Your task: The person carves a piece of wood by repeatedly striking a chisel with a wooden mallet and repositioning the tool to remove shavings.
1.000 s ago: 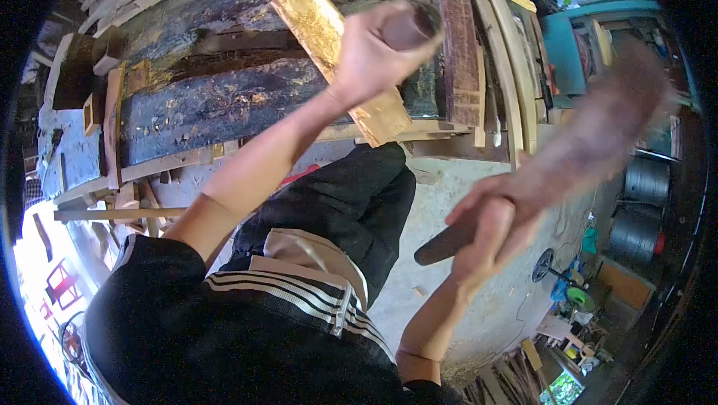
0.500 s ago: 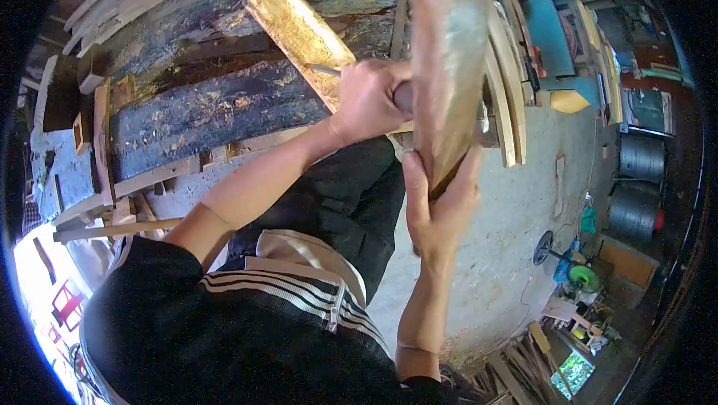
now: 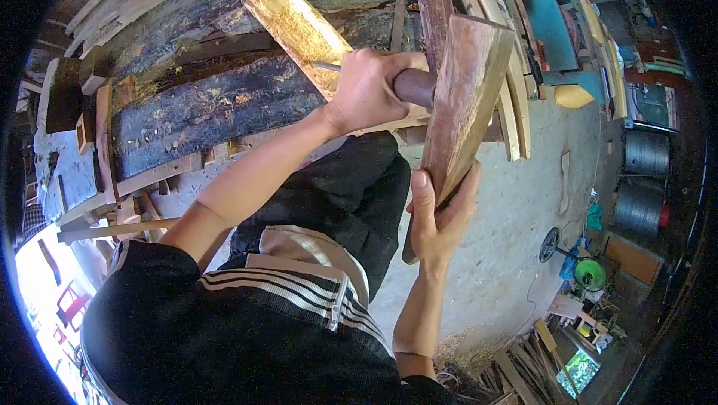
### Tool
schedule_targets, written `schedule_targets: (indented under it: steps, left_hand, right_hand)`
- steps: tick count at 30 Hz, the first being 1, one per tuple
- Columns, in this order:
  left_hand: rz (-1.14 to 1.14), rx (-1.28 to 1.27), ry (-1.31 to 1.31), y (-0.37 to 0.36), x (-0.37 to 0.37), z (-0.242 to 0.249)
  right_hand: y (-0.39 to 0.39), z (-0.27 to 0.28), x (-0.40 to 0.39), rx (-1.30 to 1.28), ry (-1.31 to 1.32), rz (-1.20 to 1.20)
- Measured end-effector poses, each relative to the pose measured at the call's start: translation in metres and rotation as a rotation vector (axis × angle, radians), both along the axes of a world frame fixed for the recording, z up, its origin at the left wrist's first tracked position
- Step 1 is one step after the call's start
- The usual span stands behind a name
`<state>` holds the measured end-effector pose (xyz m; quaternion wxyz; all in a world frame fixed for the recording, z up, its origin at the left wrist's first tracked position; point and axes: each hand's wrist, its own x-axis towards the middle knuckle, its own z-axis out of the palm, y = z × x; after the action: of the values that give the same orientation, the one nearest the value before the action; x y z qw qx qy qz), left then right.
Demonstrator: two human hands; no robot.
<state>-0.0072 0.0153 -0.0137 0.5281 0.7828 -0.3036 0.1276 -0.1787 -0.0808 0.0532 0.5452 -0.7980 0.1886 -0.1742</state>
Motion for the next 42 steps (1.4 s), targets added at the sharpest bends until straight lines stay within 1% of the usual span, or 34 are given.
schedule_targets:
  steps: [2,3,4,6,8,9,11,12,13,15,16,17,19,20,22,24,26,29,36,39,40,41,42]
  left_hand:
    - [0.0,-0.043,0.032,0.001,0.0,0.003]
    - [-0.002,-0.091,0.06,0.002,0.001,0.006]
    - [0.007,-0.091,0.06,0.001,0.003,0.005]
    - [0.034,-0.181,0.057,0.0,0.006,0.002]
    - [0.046,-0.183,0.069,0.0,0.007,0.001]
    - [0.051,-0.181,0.084,0.0,0.008,0.0]
    - [0.066,-0.17,0.088,0.0,0.008,-0.001]
    - [0.081,-0.152,0.091,0.0,0.009,-0.002]
    - [0.094,-0.153,0.087,0.002,0.01,0.0]
    - [0.038,-0.135,0.091,0.006,0.004,0.002]
    - [0.028,-0.114,0.089,0.008,0.002,0.005]
    - [0.021,-0.113,0.088,0.008,0.001,0.006]
    - [0.038,-0.206,0.09,0.005,0.002,0.01]
    - [0.023,-0.203,0.08,0.003,0.002,0.011]
    - [0.121,-0.242,0.119,-0.001,0.004,0.013]
    - [0.127,-0.239,0.13,0.0,0.004,0.014]
    - [0.126,-0.245,0.143,-0.001,0.003,0.019]
    - [0.12,-0.292,0.126,-0.004,0.004,0.023]
    - [0.164,-0.326,0.099,-0.007,0.019,0.015]
    - [0.187,-0.324,0.074,-0.006,0.02,0.014]
    - [0.188,-0.318,0.046,-0.006,0.02,0.014]
    - [0.192,-0.317,0.051,-0.006,0.019,0.013]
    - [0.161,-0.289,0.095,-0.006,0.018,0.014]
  right_hand:
    - [0.003,0.008,0.004,0.001,-0.021,0.014]
    - [0.001,0.007,0.005,0.027,-0.138,0.016]
    - [0.0,0.008,0.007,0.028,-0.137,0.025]
    - [-0.002,0.015,0.014,0.01,-0.307,0.042]
    - [-0.001,0.021,0.022,-0.011,-0.483,0.057]
    - [0.002,0.02,0.025,-0.015,-0.485,0.062]
    - [0.012,0.013,0.028,-0.209,0.028,0.062]
    - [0.001,0.01,0.024,-0.129,0.066,0.104]
    - [-0.005,0.007,0.022,-0.13,0.062,0.117]
    - [-0.005,0.005,0.016,0.04,-0.101,-0.021]
    - [-0.001,0.008,0.014,0.106,-0.233,-0.006]
    - [0.003,0.009,0.015,0.106,-0.235,-0.013]
    - [0.01,0.009,0.022,0.0,-0.083,0.057]
    - [0.011,0.009,0.024,-0.049,-0.008,0.09]
    - [0.001,0.005,0.022,0.028,-0.024,0.098]
    - [-0.002,0.003,0.018,0.058,-0.017,0.115]
    - [-0.007,-0.003,0.016,0.07,-0.093,0.099]
    - [-0.012,-0.005,0.013,0.013,-0.062,0.075]
    - [-0.009,-0.006,0.012,0.035,-0.027,0.065]
    - [-0.008,0.005,0.02,0.015,-0.118,0.033]
    - [-0.008,0.01,0.023,0.03,-0.195,0.021]
    - [-0.008,0.014,0.027,0.044,-0.271,0.008]
    - [-0.006,0.019,0.031,0.044,-0.266,0.009]
